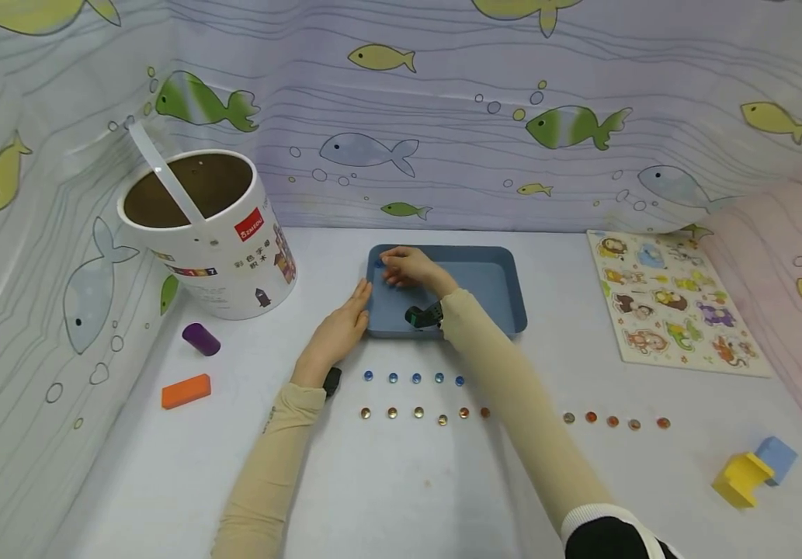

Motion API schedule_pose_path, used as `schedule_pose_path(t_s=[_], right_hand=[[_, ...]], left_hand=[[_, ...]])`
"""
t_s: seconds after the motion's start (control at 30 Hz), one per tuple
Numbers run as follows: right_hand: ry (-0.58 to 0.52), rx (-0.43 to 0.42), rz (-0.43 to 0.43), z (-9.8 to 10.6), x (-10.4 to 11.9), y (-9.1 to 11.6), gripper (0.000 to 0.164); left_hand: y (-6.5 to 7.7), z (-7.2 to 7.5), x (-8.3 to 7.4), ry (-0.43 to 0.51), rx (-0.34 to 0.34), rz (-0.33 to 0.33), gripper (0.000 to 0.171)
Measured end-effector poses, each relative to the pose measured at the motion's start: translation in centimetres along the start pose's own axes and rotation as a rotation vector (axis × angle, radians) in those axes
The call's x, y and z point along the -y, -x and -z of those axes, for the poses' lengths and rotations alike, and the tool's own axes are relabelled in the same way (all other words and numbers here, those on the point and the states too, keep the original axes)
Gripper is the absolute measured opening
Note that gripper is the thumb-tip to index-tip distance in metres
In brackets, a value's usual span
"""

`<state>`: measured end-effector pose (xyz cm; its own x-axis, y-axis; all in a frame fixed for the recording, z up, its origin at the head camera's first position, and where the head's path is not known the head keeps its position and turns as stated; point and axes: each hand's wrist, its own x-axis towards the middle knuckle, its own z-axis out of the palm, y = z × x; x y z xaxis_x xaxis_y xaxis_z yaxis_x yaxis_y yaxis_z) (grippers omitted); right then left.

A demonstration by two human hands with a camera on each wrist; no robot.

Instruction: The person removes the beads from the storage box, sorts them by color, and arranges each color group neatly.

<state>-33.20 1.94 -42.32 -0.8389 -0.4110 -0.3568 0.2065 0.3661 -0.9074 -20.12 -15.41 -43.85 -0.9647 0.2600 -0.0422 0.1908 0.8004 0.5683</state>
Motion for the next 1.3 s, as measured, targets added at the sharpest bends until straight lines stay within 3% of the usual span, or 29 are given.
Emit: schedule_pose_path(t_s=[0.2,0.5,0.67,0.83,0.97,1.1,1.3], right_hand=[[0.039,-0.088,0.022,-0.4,-0.9,-0.7,0.037],[0.246,-0.158,0.022,-1.1,-1.2,-0.3,0.024],[0.198,-0.136,0.026,-0.9,-1.4,-0.1,0.025],[0.037,-0.018,-0.003,0.5,-1.7,0.2,0.031],[0.002,0.056,-0.039,2.0,-1.8,1.0,0.035],[0.025,0.050,-0.031,3.6,-1.8,2.1,0.035],[0.042,0.008,0.048,6.3,-1.9,4.3,0.035]], left_hand=[[-0.1,-0.1,0.1,0.006,-0.013,0.001,0.055],[0.1,-0.1,0.1,-0.003,0.000,0.008,0.055],[0.1,-0.2,0.0,0.003,-0.002,0.008,0.054],[0.1,-0.1,-0.2,0.000,-0.009,0.007,0.055],[0.1,0.0,-0.4,-0.004,-0.006,0.009,0.054],[0.1,0.0,-0.3,-0.001,0.002,0.007,0.055],[0.1,-0.1,-0.1,-0.004,-0.006,0.002,0.055]])
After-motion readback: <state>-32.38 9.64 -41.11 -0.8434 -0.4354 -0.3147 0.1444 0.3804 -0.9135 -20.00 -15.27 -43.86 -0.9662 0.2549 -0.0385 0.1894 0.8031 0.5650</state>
